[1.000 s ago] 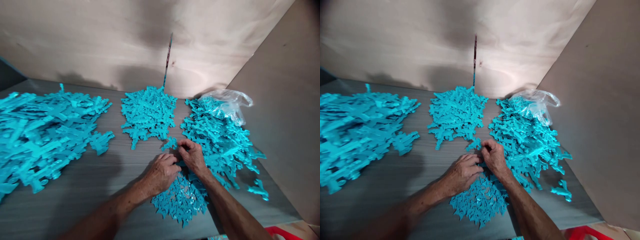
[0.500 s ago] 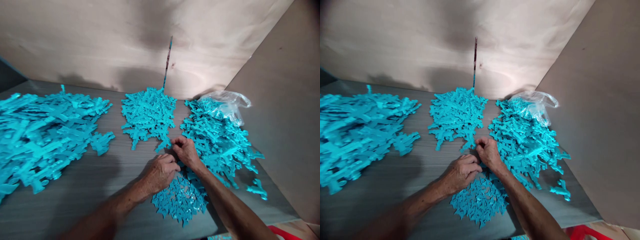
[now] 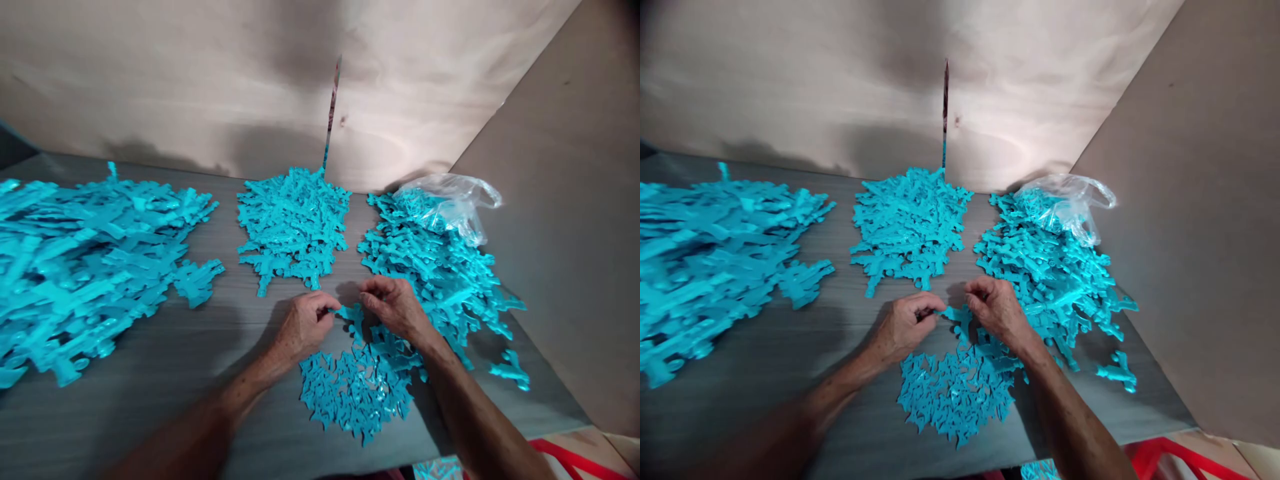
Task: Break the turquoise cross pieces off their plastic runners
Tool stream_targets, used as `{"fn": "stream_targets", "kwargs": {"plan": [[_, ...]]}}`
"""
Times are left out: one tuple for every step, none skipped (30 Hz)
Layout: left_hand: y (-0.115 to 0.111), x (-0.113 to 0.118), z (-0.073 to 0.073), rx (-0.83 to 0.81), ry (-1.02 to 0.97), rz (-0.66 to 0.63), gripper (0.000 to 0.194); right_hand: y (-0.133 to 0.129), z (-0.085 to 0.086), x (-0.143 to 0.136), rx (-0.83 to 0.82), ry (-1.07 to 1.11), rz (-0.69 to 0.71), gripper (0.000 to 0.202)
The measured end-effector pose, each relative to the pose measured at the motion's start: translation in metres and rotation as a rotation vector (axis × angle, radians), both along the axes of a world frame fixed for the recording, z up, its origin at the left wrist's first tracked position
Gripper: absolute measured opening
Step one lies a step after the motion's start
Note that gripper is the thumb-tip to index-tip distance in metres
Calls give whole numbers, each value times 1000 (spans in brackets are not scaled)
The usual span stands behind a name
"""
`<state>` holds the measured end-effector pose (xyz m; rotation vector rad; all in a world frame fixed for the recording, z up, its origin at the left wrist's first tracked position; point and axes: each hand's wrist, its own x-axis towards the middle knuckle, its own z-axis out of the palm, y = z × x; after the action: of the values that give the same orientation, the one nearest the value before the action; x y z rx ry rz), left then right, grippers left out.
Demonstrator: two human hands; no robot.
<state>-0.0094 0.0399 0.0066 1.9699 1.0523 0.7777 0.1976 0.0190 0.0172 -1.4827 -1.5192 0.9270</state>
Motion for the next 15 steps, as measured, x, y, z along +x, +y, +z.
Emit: {"fn": "stream_targets", "kwargs": {"plan": [[0,0,1,-3,22,20,29,-4,1,2,10,-65,17,11],[0,-1,2,2,49,36,30,-8,3,4,23,-144,34,11],[0,-1,2,11,79,46,30,-12,5,5,35,-231,55,12],[0,0,3,23,107,49,31,-16,8,7,44,-318,80,14],[0,0,3,35,132,47,32,-20,10,7,57,-403,114,16],[-1,0,3,46,153,41,34,-24,12,8,66,-481,150,17],[-1,0,2,57,168,35,35,-28,14,7,78,-551,183,17],[-2,1,2,68,180,30,36,-31,15,7,84,-617,213,16],[-3,1,1,83,192,29,36,-35,16,5,84,-676,241,15],[-4,1,-1,103,206,26,34,-38,16,3,79,-729,265,14],[-5,1,-2,130,225,18,30,-41,15,0,70,-777,285,13],[-6,1,-4,166,252,1,26,-43,14,-3,59,-822,300,12],[-7,1,-6,208,285,-26,24,-45,13,-6,51,-865,310,11],[-8,2,-8,255,326,-58,24,-46,11,-9,42,-907,315,10],[-9,2,-9,301,371,-87,26,-46,9,-11,35,-945,316,10]]}}
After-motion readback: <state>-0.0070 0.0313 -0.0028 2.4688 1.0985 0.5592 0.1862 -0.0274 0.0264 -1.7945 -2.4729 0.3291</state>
